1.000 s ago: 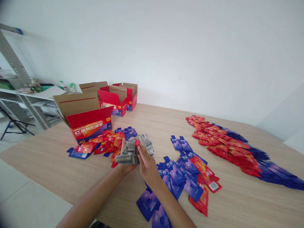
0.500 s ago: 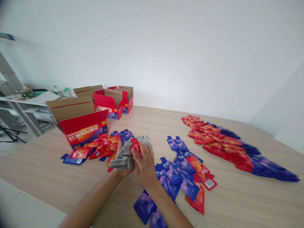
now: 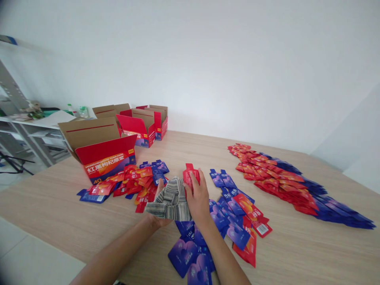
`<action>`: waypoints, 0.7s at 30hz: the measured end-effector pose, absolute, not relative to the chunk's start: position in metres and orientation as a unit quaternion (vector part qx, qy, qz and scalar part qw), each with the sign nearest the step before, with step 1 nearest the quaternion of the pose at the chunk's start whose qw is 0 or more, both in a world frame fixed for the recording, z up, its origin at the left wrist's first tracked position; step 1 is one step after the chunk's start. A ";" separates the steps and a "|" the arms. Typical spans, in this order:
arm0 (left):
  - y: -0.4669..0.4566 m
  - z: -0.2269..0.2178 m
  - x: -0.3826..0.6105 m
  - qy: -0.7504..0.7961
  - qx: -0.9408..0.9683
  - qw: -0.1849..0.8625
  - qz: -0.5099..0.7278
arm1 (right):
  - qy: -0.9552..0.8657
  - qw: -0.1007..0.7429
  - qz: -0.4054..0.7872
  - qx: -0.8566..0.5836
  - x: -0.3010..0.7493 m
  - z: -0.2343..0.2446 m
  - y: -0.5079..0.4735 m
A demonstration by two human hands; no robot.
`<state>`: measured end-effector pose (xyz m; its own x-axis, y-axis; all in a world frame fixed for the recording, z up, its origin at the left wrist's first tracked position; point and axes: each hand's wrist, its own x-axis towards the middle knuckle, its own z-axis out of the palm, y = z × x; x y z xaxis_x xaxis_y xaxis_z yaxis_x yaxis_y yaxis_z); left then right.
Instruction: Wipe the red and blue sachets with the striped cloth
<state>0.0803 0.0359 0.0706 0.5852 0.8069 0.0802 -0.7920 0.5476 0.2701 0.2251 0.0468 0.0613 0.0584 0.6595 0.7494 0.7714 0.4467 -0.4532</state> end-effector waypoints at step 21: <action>0.045 0.073 0.076 0.033 0.188 0.866 0.463 | -0.689 0.483 0.033 -0.539 0.233 0.044 0.059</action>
<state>0.0760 0.0454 0.0725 0.5699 0.8135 0.1159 -0.7886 0.5017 0.3555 0.2325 0.0590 0.0442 0.0480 0.7754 0.6296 0.7108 0.4163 -0.5670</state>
